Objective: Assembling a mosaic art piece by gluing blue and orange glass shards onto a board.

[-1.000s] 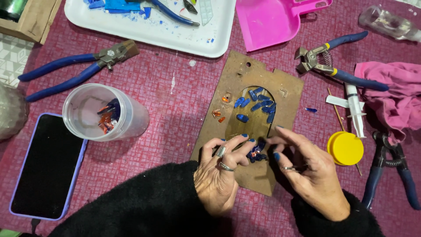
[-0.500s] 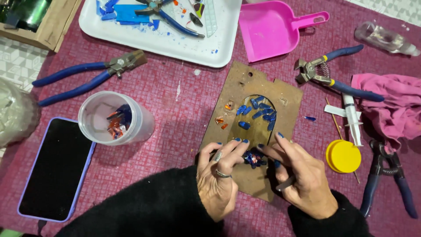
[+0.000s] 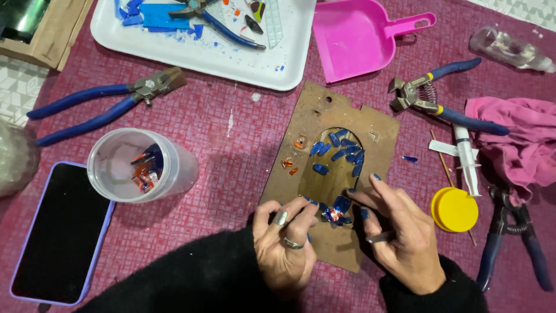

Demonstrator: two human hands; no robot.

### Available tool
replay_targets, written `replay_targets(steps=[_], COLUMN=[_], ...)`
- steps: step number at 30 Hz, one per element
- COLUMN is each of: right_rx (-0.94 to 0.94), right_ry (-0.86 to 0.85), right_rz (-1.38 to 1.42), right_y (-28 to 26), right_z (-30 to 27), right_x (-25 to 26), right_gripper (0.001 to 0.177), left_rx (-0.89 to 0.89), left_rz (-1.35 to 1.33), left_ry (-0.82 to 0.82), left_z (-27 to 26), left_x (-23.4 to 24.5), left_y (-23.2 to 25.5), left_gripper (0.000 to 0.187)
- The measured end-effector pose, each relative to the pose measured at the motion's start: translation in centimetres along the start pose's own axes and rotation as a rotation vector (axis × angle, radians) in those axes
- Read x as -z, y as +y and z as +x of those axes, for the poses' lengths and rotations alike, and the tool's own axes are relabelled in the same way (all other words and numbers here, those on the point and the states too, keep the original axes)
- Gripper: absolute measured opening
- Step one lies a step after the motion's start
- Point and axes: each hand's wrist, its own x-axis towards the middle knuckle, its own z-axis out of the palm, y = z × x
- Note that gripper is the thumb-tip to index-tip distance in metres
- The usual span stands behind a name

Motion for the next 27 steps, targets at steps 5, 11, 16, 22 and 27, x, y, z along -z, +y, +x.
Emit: replay_targets(steps=[5,11,16,22,27], right_rx=[-0.016,-0.161,-0.208,-0.014,-0.038], right_ry=[-0.011,0.023,-0.078,0.035,0.040], right_rz=[0.015,-0.033,0.027,-0.114,-0.122], right_y=[-0.3,0.3,-1.5,-2.8,-2.2], right_z=[0.2,-0.8,-2.4,-2.3,-2.5], right_x=[-0.2,1.4,1.1,-0.8,-1.1], right_gripper=[0.057,0.046,0.041,0.040,0.043], left_rx=[0.227,0.203,-0.128,-0.302,-0.293], left_rz=[0.085,-0.114,-0.195,-0.114,-0.087], left_ry=[0.214,0.020,-0.170,-0.257,-0.261], left_z=[-0.4,1.9,2.0,2.0,2.6], left_x=[-2.1,0.8,0.8,0.3,0.5], left_y=[1.3,0.1,-0.6,-1.9,-1.9], left_gripper=[0.051,0.046,0.042,0.040,0.040])
